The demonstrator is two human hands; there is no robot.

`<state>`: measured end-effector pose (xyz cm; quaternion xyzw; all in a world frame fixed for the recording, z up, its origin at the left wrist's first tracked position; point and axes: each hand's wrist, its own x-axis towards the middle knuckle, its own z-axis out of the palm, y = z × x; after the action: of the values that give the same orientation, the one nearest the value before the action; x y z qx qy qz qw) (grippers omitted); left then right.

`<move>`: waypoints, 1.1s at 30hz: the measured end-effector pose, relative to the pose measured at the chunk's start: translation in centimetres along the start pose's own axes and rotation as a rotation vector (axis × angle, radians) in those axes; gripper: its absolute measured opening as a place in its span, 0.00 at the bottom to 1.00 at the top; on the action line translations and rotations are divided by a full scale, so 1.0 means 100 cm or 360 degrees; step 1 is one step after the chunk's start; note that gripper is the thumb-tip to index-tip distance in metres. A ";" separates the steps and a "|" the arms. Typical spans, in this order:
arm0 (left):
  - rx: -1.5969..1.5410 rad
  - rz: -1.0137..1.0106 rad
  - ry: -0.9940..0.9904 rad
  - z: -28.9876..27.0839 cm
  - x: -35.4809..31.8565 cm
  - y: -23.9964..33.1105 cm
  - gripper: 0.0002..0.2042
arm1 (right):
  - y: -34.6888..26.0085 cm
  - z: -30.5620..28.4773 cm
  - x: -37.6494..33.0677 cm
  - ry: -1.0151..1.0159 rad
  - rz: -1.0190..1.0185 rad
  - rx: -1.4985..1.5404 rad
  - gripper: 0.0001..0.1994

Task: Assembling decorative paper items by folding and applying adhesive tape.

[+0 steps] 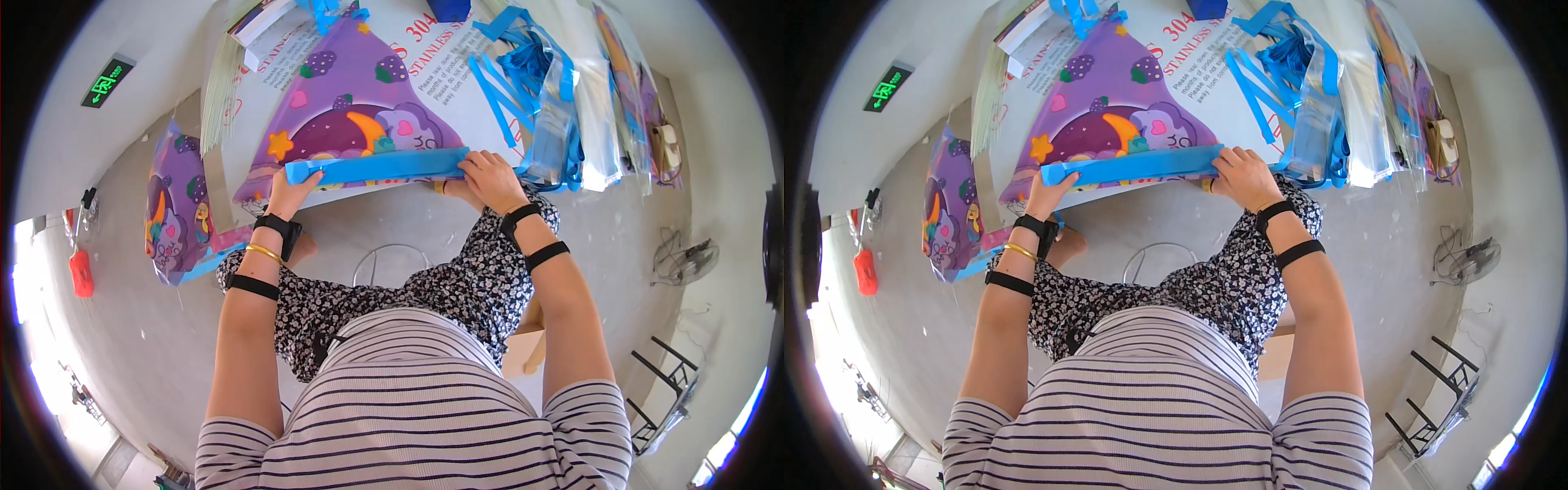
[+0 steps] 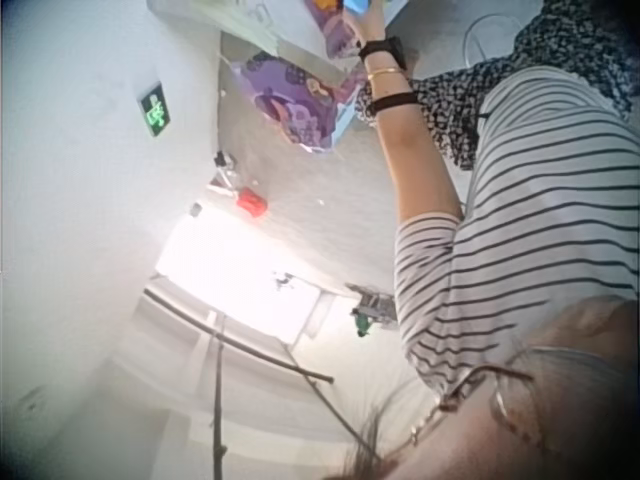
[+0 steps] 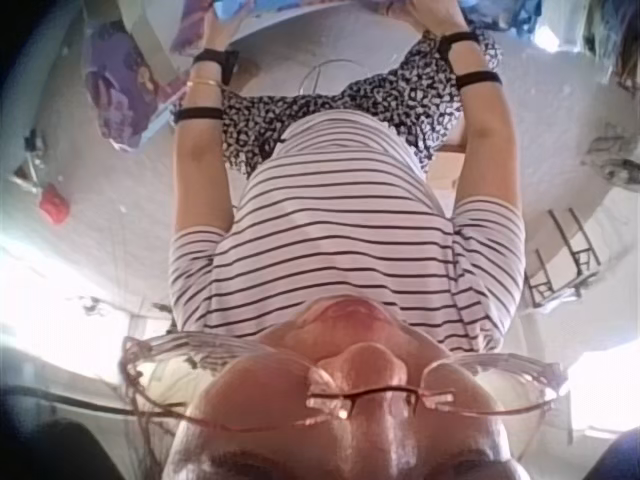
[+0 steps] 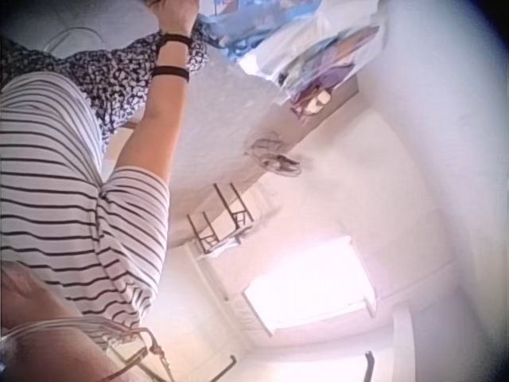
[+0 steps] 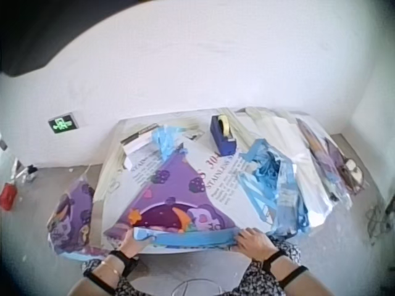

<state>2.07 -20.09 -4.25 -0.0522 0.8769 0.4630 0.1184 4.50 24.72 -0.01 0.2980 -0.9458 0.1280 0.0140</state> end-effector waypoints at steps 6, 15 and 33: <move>0.0168 0.0037 0.0076 0.005 0.001 0.008 0.18 | 0.003 0.002 -0.017 0.0190 0.0130 0.0123 0.12; 0.0389 -0.0057 0.0191 0.010 0.012 -0.029 0.30 | 0.004 0.006 -0.023 0.0284 0.0584 0.0745 0.11; 0.0351 0.0011 0.0206 0.010 0.008 -0.010 0.21 | -0.006 0.062 -0.016 0.0463 0.1337 0.0778 0.25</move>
<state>1.71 -19.77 -5.79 -0.0656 0.9285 0.3598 0.0650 6.42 23.59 -5.98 -0.1346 -0.9147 0.3804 0.0228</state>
